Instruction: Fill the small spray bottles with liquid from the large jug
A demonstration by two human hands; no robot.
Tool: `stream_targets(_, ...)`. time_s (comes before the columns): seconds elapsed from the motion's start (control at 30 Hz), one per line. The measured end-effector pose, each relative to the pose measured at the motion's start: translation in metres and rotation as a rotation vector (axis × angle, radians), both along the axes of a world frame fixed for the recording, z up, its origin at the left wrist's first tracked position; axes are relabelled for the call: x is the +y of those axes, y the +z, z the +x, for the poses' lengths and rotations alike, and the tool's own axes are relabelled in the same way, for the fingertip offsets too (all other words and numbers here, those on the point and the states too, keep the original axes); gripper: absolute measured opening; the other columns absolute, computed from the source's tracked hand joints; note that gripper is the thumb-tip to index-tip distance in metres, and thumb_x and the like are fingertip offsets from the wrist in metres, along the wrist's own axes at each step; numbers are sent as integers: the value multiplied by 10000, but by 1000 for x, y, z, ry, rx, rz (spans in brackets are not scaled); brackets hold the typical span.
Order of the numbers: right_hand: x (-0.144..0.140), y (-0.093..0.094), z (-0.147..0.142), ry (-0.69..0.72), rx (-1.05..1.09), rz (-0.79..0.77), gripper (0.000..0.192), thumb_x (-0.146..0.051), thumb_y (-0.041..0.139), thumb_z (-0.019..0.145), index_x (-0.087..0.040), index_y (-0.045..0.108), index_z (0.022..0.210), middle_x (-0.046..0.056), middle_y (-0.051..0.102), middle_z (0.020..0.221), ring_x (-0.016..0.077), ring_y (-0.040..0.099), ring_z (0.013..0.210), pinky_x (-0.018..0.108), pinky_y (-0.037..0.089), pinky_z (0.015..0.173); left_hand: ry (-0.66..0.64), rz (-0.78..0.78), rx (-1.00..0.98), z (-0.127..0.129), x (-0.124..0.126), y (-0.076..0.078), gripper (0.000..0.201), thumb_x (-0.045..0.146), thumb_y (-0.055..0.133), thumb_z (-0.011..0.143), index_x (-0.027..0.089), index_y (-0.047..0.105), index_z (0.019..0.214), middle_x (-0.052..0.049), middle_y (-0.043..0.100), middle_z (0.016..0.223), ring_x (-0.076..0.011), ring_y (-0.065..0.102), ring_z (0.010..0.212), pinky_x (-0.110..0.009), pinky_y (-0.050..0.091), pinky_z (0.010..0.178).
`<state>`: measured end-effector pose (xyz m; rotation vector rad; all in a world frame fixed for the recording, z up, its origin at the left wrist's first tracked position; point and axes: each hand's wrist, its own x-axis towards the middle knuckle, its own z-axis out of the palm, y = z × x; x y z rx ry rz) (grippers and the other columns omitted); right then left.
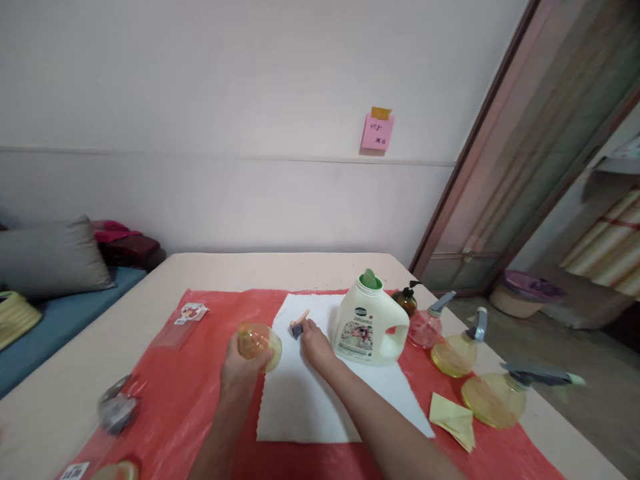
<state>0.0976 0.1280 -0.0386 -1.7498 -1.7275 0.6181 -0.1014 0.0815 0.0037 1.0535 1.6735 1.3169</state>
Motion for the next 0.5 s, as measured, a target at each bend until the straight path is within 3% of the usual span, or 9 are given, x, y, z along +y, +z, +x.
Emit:
stream_targets(0.13,-48,-1,20,-11,152,156,345,-449,686,1000,-206,703,1245,99,702,1345,256,663,1243,522,525,1108,-54,-11,49,9,-5,3,602,408,875,591,257,680,1139,-57,760,988,-328,724,936,-392,525,804)
stream_targets(0.3,-102,10,62,-290,449,318,426,-589,590,986,-213,765,1084,99,793,1131,264,719,1093,411,551,1008,-100,-8,27,19,-12,7,643,434,866,586,271,665,1175,-41,754,963,-333,719,930,-402,524,811)
stream_targets(0.5,-105,13,112,-626,825,446,596,-768,510,960,-215,727,991,64,780,990,228,713,951,377,568,878,-136,6,131,30,-19,6,634,455,828,634,253,657,1210,-68,745,1024,-362,706,986,-428,519,832)
